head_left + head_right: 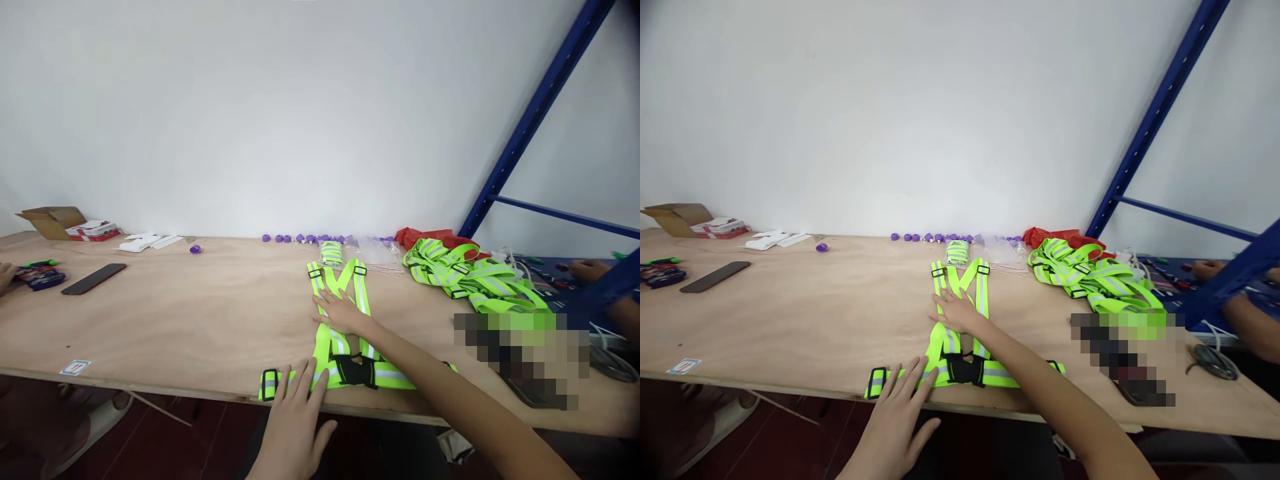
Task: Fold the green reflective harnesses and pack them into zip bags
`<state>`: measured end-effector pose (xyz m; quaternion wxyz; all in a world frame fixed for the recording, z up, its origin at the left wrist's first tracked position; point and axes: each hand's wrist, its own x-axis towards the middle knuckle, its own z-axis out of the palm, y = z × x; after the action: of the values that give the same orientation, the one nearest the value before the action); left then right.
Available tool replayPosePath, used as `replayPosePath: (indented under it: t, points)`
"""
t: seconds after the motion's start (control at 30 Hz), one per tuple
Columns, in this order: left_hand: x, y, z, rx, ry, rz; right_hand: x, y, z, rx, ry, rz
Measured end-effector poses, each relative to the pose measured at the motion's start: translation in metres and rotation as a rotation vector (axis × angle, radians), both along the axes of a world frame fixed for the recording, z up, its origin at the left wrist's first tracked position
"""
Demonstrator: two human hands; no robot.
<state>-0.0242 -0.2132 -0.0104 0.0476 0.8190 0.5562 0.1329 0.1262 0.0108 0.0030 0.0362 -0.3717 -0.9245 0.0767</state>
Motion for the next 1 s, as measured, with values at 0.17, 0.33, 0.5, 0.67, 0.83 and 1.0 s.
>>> replayPosePath:
  t: [0.17,0.33,0.5,0.67,0.83,1.0]
  points:
    - [0.005,-0.003,0.001,-0.012,0.065,0.055,0.001,0.010,0.000,0.069,-0.022,-0.016]
    - [0.010,-0.002,0.008,-0.036,0.107,0.046,0.000,0.014,0.013,0.179,-0.021,-0.088]
    - [-0.011,-0.003,0.028,0.030,0.060,-0.008,0.012,0.002,0.040,0.250,0.024,-0.148]
    - [-0.067,-0.004,0.036,0.164,-0.077,0.046,0.039,-0.087,0.048,0.432,0.351,-0.125]
    - [-0.093,-0.004,0.014,0.061,-0.269,-0.023,0.040,-0.188,0.007,0.416,0.419,-0.071]
    - [-0.095,-0.009,0.015,0.034,-0.345,0.123,0.038,-0.207,-0.022,0.375,0.379,-0.087]
